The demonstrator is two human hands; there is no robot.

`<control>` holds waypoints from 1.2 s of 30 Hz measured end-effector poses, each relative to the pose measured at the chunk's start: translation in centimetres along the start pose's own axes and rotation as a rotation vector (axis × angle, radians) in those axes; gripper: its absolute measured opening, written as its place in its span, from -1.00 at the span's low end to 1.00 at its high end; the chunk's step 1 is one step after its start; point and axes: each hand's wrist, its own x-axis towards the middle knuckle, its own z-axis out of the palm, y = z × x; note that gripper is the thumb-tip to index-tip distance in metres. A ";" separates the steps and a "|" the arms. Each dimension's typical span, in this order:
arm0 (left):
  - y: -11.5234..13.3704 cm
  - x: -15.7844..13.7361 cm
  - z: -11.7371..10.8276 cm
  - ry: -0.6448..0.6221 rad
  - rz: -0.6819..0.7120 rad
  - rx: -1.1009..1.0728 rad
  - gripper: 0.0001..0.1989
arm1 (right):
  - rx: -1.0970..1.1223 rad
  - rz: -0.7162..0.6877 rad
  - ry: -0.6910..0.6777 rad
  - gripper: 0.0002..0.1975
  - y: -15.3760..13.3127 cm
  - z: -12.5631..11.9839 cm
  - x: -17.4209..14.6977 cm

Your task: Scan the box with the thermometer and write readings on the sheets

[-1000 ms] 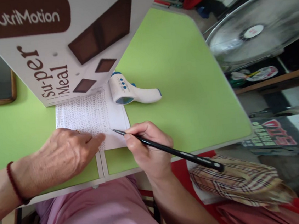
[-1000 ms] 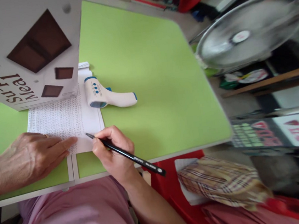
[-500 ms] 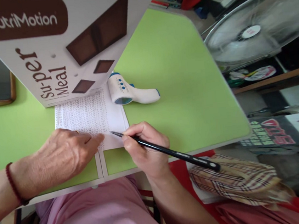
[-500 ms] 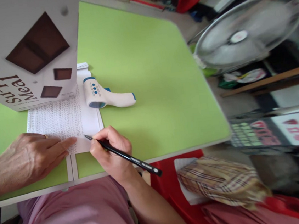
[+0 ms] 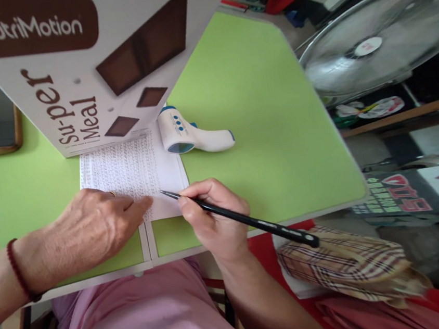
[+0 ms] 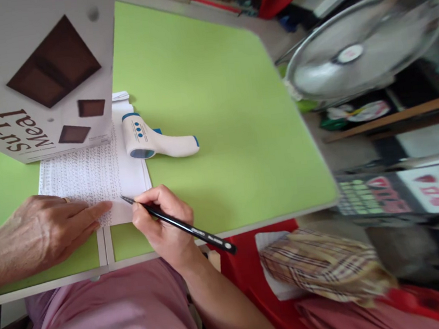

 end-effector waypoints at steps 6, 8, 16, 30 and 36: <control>0.0 0.1 0.0 -0.005 0.000 -0.002 -0.71 | -0.004 0.002 -0.014 -0.93 0.0 0.0 0.0; 0.0 0.1 0.1 0.006 -0.003 0.006 -0.70 | -0.002 0.004 -0.013 -0.92 0.0 0.0 0.0; 0.1 0.0 0.1 -0.012 -0.016 0.005 -0.70 | -0.005 0.020 -0.021 -0.93 0.0 0.0 0.1; 0.3 0.5 -0.5 -0.121 -0.038 -0.009 -0.76 | -0.357 -0.170 0.117 -0.88 0.3 -2.2 0.6; -0.7 0.1 -2.1 0.307 0.007 -0.100 -0.75 | -0.709 -0.248 -0.002 -0.83 2.4 -3.8 2.3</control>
